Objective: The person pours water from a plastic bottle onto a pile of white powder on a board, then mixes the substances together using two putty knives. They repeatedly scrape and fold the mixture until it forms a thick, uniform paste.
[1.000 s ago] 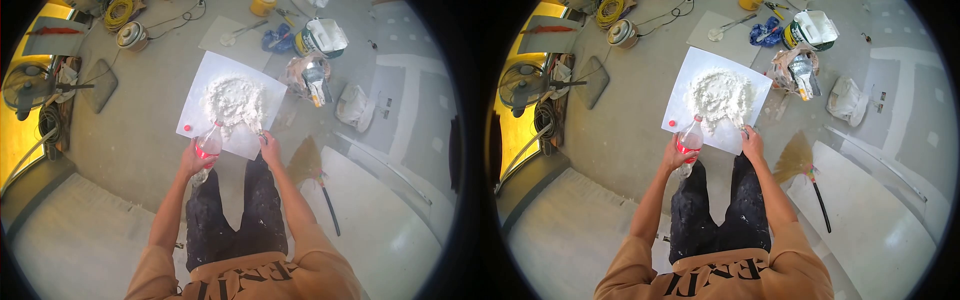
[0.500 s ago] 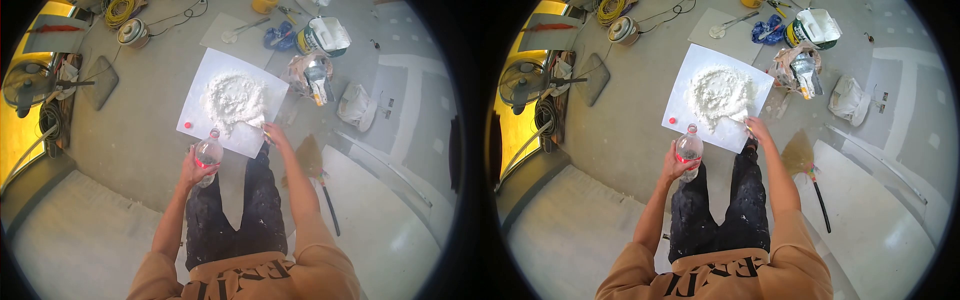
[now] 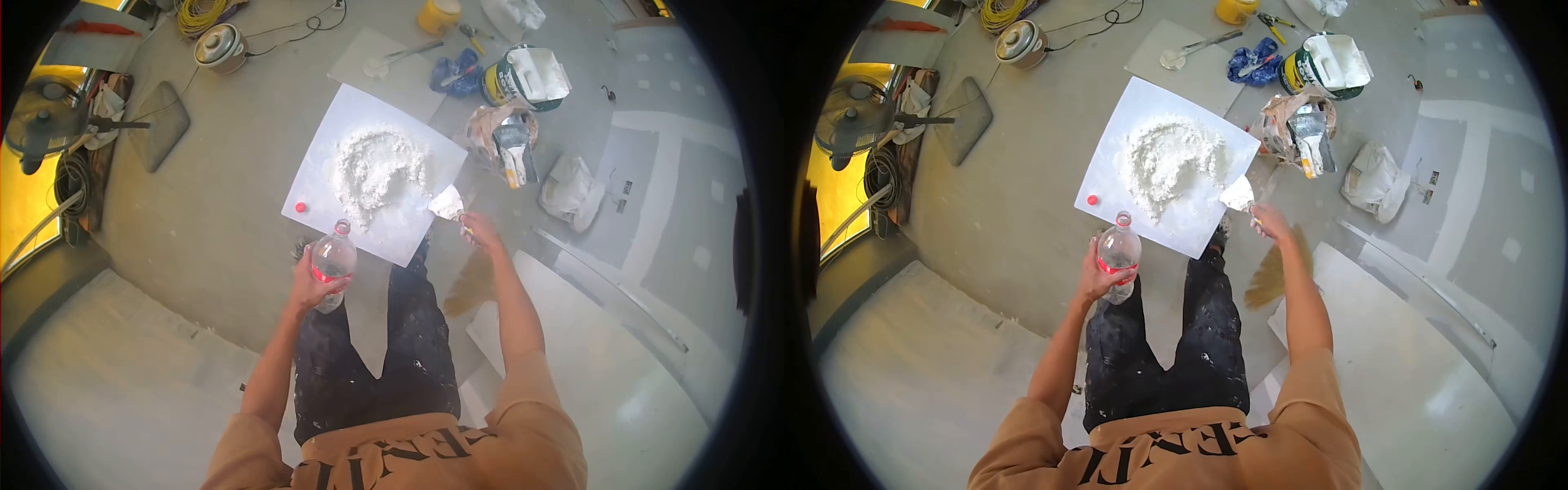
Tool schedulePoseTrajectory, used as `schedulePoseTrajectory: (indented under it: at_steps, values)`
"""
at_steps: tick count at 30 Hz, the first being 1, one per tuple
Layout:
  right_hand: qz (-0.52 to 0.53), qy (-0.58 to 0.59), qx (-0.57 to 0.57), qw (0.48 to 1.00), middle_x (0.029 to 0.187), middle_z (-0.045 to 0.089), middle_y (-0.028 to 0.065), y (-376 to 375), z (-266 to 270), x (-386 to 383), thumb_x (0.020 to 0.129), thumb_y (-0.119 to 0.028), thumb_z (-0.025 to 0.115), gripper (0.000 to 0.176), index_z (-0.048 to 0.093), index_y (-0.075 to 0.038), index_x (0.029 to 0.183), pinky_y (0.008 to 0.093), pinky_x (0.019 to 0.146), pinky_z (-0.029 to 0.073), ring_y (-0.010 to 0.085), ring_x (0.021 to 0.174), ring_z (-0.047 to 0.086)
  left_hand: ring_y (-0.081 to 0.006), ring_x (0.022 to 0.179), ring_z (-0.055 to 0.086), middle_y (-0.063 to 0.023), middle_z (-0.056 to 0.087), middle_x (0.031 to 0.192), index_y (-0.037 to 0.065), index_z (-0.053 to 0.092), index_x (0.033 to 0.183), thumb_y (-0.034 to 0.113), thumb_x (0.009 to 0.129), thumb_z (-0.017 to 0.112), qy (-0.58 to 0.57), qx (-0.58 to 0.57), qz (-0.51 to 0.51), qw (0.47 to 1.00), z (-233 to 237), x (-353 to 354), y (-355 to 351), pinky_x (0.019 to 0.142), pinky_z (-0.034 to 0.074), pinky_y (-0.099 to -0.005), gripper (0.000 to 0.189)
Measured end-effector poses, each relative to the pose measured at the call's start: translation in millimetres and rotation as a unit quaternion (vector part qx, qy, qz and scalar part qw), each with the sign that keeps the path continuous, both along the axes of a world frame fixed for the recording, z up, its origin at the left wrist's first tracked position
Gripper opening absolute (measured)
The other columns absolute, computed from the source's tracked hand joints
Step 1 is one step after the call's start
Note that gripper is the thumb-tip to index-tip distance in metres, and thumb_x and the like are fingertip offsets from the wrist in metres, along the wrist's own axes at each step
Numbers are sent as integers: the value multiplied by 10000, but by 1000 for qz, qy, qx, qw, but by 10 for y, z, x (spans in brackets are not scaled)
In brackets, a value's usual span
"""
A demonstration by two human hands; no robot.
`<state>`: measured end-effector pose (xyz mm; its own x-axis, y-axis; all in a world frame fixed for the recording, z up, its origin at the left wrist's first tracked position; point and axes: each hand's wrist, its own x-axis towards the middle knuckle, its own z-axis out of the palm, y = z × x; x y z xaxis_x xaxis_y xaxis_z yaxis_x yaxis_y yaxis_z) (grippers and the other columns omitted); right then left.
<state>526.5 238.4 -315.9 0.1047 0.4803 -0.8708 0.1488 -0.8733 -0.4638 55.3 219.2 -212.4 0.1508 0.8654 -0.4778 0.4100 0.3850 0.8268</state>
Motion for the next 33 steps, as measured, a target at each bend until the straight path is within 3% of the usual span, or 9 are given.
schedulePoseTrajectory:
  at_steps: [7,13,15,16,18,21,26,29,33]
  values:
    - [132,32,9,991,732,695,31,829,-595,172,984,-308,638,295,718,-68,1136,283,424,418,101,491,554,-340,1180,662,-169,668,1272,36,513,1369,363,635,970,57,-23,-24,998,148,43,66,997,525,-449,924]
    - [297,-104,117,942,807,746,120,1304,-136,-792,935,-301,660,312,754,-47,1091,369,511,550,178,553,653,-343,1169,669,-164,675,1269,54,509,1379,368,645,960,44,-23,-43,998,-14,86,-6,995,530,-452,917]
    - [413,-271,229,839,900,732,136,1184,-38,-1027,925,-300,711,453,687,11,1252,394,642,557,227,685,705,-332,1184,666,-170,673,1278,39,499,1386,355,648,962,35,-24,-37,998,-40,95,-26,1014,525,-443,926]
    - [413,-270,228,839,900,732,136,1086,-200,-945,925,-300,711,453,687,11,1252,394,642,557,227,685,705,-322,1199,663,-177,671,1288,25,489,1392,343,651,964,25,-26,-33,999,-24,94,-43,1033,520,-434,936]
    - [326,-160,156,919,944,735,131,992,-445,-663,935,-287,702,419,698,-30,1267,365,605,546,199,661,689,-314,1200,662,-174,669,1291,24,488,1396,334,656,964,10,-31,-25,999,35,88,-21,1036,518,-429,934]
    - [128,-63,70,987,737,692,67,884,-88,-220,959,-301,681,381,720,-53,1246,309,441,462,138,515,601,-310,1204,660,-175,665,1296,21,484,1405,329,660,965,-12,-26,-7,1000,-11,19,-61,1040,515,-424,939]
    - [76,-127,124,981,731,679,46,843,-203,176,977,-322,686,411,692,-38,1274,289,448,446,114,531,596,-302,1163,672,-150,676,1257,14,498,1381,353,644,969,-25,6,17,1000,-97,-80,-117,1000,529,-431,939]
    - [103,-142,285,942,731,687,80,920,-411,-110,980,-339,683,408,686,-60,1277,335,528,498,174,579,631,-313,1169,670,-159,673,1261,23,502,1375,366,647,965,62,2,-12,998,-62,-98,-84,1006,526,-432,928]
    - [208,-292,336,871,890,722,235,1009,-401,-1137,980,-349,646,361,679,-114,1252,524,790,550,426,868,705,-329,1178,665,-161,671,1273,34,504,1377,389,648,959,21,-23,-14,999,-57,-62,-31,1015,519,-439,930]
